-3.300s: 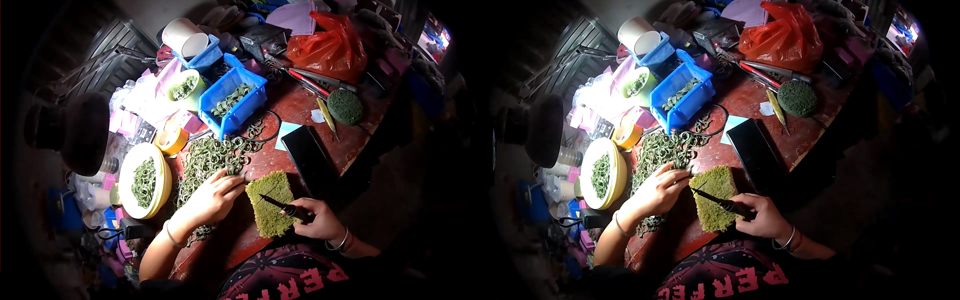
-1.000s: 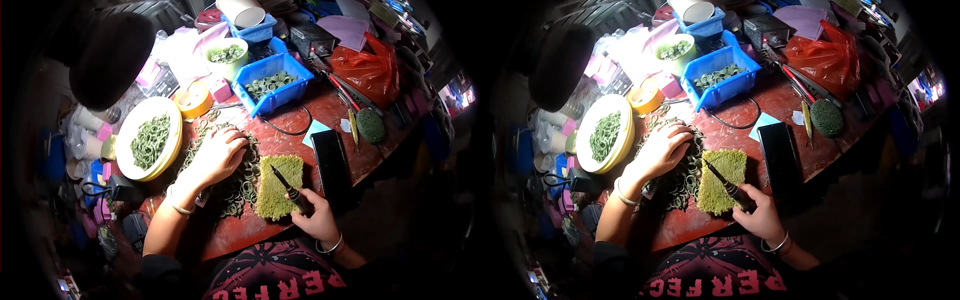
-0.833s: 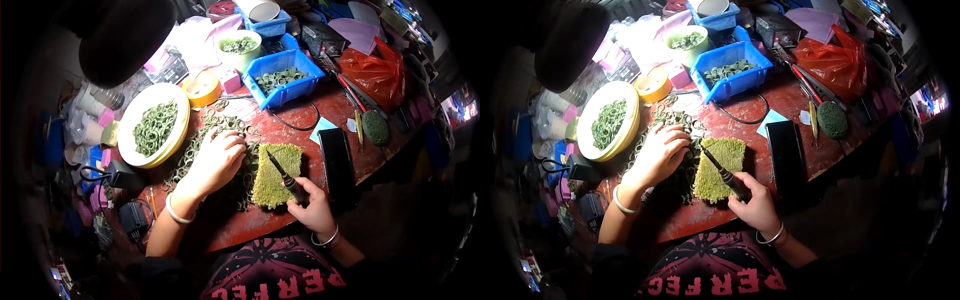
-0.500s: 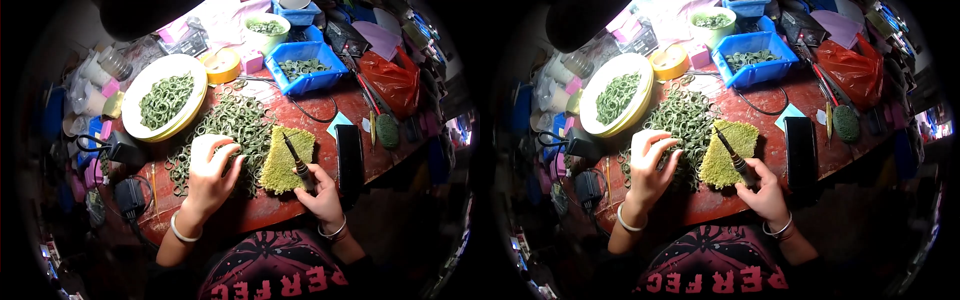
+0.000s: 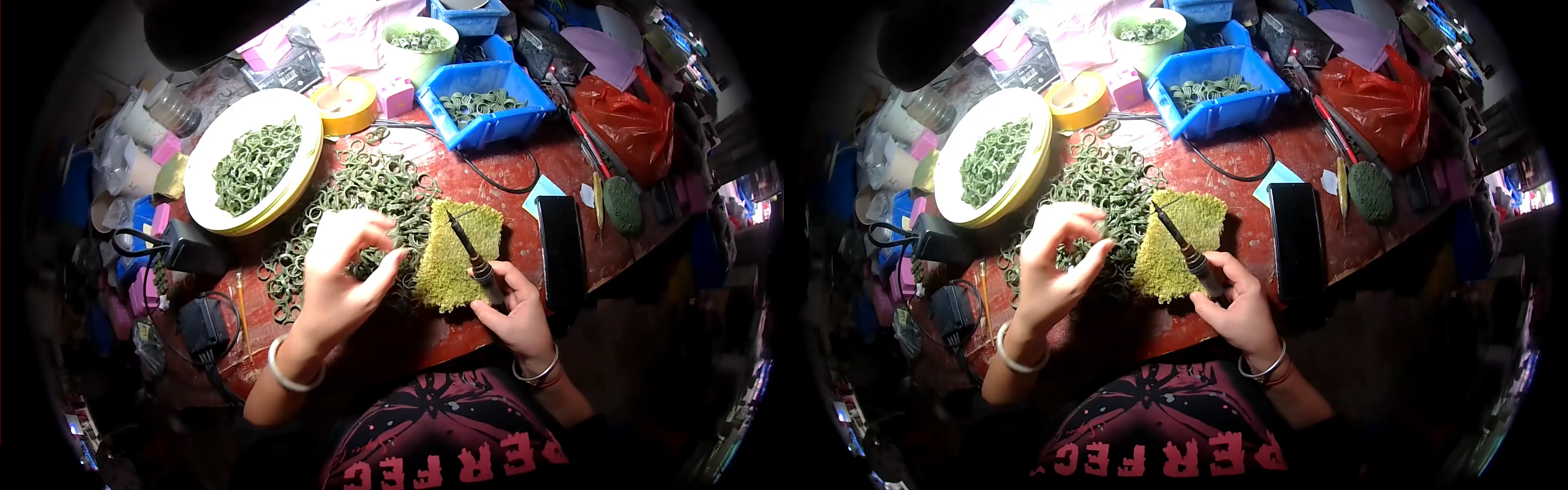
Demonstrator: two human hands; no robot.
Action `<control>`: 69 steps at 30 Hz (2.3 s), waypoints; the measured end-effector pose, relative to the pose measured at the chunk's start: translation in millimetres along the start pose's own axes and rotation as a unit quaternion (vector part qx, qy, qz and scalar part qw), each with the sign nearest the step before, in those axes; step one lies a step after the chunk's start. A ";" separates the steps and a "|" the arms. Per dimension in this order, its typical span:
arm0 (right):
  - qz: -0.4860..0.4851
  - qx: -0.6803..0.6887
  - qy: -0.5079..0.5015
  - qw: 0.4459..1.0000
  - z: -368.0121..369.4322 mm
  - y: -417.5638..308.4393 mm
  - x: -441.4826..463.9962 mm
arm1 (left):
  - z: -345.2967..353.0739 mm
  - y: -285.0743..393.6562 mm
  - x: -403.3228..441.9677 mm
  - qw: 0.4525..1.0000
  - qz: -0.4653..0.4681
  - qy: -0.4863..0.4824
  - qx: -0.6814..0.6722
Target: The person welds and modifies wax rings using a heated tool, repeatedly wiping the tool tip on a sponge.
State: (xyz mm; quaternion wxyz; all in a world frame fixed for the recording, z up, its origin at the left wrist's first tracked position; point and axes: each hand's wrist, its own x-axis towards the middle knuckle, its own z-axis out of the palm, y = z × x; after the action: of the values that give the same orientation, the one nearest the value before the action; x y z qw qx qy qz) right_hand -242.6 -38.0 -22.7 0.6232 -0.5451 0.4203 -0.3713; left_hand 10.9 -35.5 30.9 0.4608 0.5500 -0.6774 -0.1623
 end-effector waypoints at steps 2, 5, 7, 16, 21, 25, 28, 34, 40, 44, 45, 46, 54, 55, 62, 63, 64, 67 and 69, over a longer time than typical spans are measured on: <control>0.003 -0.001 0.008 1.000 0.9 2.2 0.8 | -14.8 -4.4 -20.9 0.974 -0.097 -0.081 -0.187; 0.026 0.017 0.012 0.999 2.8 3.5 3.0 | -14.2 -14.5 -49.4 0.787 -0.207 -0.217 -0.538; -0.006 0.004 0.014 1.000 6.0 3.9 5.5 | -15.1 -19.1 -60.3 0.675 -0.328 -0.299 -0.590; 0.013 0.017 0.023 1.000 10.9 -2.4 5.5 | 0.3 -19.5 -67.6 0.713 -0.350 -0.293 -0.532; -0.166 -0.284 0.088 0.940 1.2 -14.5 -7.9 | 4.3 -26.3 -69.9 0.630 -0.402 -0.185 -0.639; -0.212 -0.393 0.085 0.891 -14.5 -23.9 -28.8 | 11.0 -20.8 -62.6 0.650 -0.425 -0.162 -0.608; -0.215 -0.486 0.076 0.844 -21.5 -28.0 -38.0 | 13.0 -16.8 -48.9 0.663 -0.456 -0.143 -0.576; -0.209 -0.515 0.122 0.822 -21.3 -22.0 -37.4 | 14.3 -19.9 -55.9 0.624 -0.410 -0.139 -0.651; -0.224 -0.480 0.113 0.841 -20.1 -6.9 -38.0 | 18.1 -9.9 -60.8 0.587 -0.483 -0.182 -0.624; -0.239 -0.400 0.084 0.881 -12.9 -3.9 -38.1 | 18.5 -13.8 -63.8 0.574 -0.479 -0.165 -0.643; -0.239 -0.400 0.084 0.881 -10.6 -2.1 -37.6 | 18.6 -13.3 -63.2 0.574 -0.479 -0.165 -0.643; -0.234 -0.376 0.066 0.894 -8.0 -0.9 -37.5 | 18.2 -12.2 -62.5 0.573 -0.478 -0.162 -0.646; -0.216 -0.347 0.081 0.909 -5.9 10.1 -36.9 | 13.0 -17.7 -61.5 0.611 -0.359 -0.388 -0.590; -0.217 -0.347 0.082 0.909 -7.2 9.3 -36.8 | 12.7 -15.1 -59.6 0.611 -0.344 -0.433 -0.567; -0.200 -0.486 0.095 0.846 -21.4 2.7 -38.5 | 19.8 -18.4 -61.8 0.627 -0.451 -0.200 -0.603; -0.199 -0.486 0.097 0.846 -21.5 1.4 -39.1 | 18.9 -16.2 -59.7 0.614 -0.456 -0.186 -0.617; -0.205 -0.453 0.089 0.863 -20.8 -0.3 -39.4 | 19.4 -16.6 -59.7 0.614 -0.456 -0.188 -0.617; -0.222 -0.390 0.064 0.891 -13.6 -1.6 -38.4 | 19.2 -15.7 -60.2 0.594 -0.454 -0.173 -0.641; -0.233 -0.361 0.045 0.902 -8.3 -0.1 -35.7 | 17.1 -12.7 -57.9 0.586 -0.484 -0.156 -0.631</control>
State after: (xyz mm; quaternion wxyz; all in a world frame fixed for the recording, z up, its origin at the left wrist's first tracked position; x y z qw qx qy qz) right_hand -263.5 -8.2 -18.8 0.2602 -0.7974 0.4145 -0.3530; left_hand 3.1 7.0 -13.1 0.4327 0.3343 -0.0996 -0.8313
